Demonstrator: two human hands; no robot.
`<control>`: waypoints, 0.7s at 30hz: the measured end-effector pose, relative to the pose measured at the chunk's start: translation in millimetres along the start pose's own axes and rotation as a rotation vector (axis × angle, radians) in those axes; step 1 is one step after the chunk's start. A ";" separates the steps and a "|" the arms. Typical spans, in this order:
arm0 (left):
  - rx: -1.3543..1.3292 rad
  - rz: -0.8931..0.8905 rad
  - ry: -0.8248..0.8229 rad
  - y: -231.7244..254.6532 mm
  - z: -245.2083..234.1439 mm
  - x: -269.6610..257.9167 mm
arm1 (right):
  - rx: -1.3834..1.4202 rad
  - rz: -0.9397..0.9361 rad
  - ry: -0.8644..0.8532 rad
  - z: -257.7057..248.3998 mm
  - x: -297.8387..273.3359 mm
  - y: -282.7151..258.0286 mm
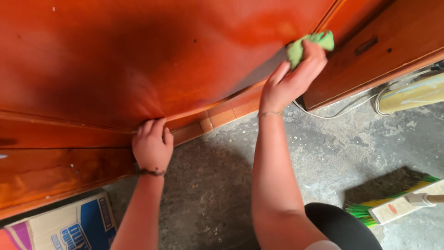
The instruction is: Sweep floor and wipe down a door with a cloth, then wash the cloth in a sink.
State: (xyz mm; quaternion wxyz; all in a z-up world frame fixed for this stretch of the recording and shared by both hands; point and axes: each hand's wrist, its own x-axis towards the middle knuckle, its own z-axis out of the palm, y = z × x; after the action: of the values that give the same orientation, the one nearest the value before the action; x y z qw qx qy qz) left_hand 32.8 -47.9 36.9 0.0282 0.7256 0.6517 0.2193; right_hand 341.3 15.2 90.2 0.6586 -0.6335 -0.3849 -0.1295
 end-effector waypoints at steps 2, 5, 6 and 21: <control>0.093 0.128 0.117 2.2 3.1 -3.4 | -0.063 -0.115 -0.001 9.1 -18.1 25.5; 0.108 0.148 0.116 0.2 8.6 -9.3 | -0.066 0.161 0.003 24.3 -70.2 97.6; 0.120 0.149 0.114 0.2 9.5 -7.9 | -0.071 0.187 -0.024 30.3 -89.8 130.2; 0.390 0.143 0.035 3.9 31.7 3.7 | 0.449 0.046 -0.027 2.2 111.5 -18.9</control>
State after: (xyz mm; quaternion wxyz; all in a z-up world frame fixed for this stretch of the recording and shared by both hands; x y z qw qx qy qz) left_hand 47.9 -37.2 10.6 -0.1400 0.7578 0.6290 0.1030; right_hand 402.8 49.5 178.7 0.7805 -0.4813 -0.3985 -0.0172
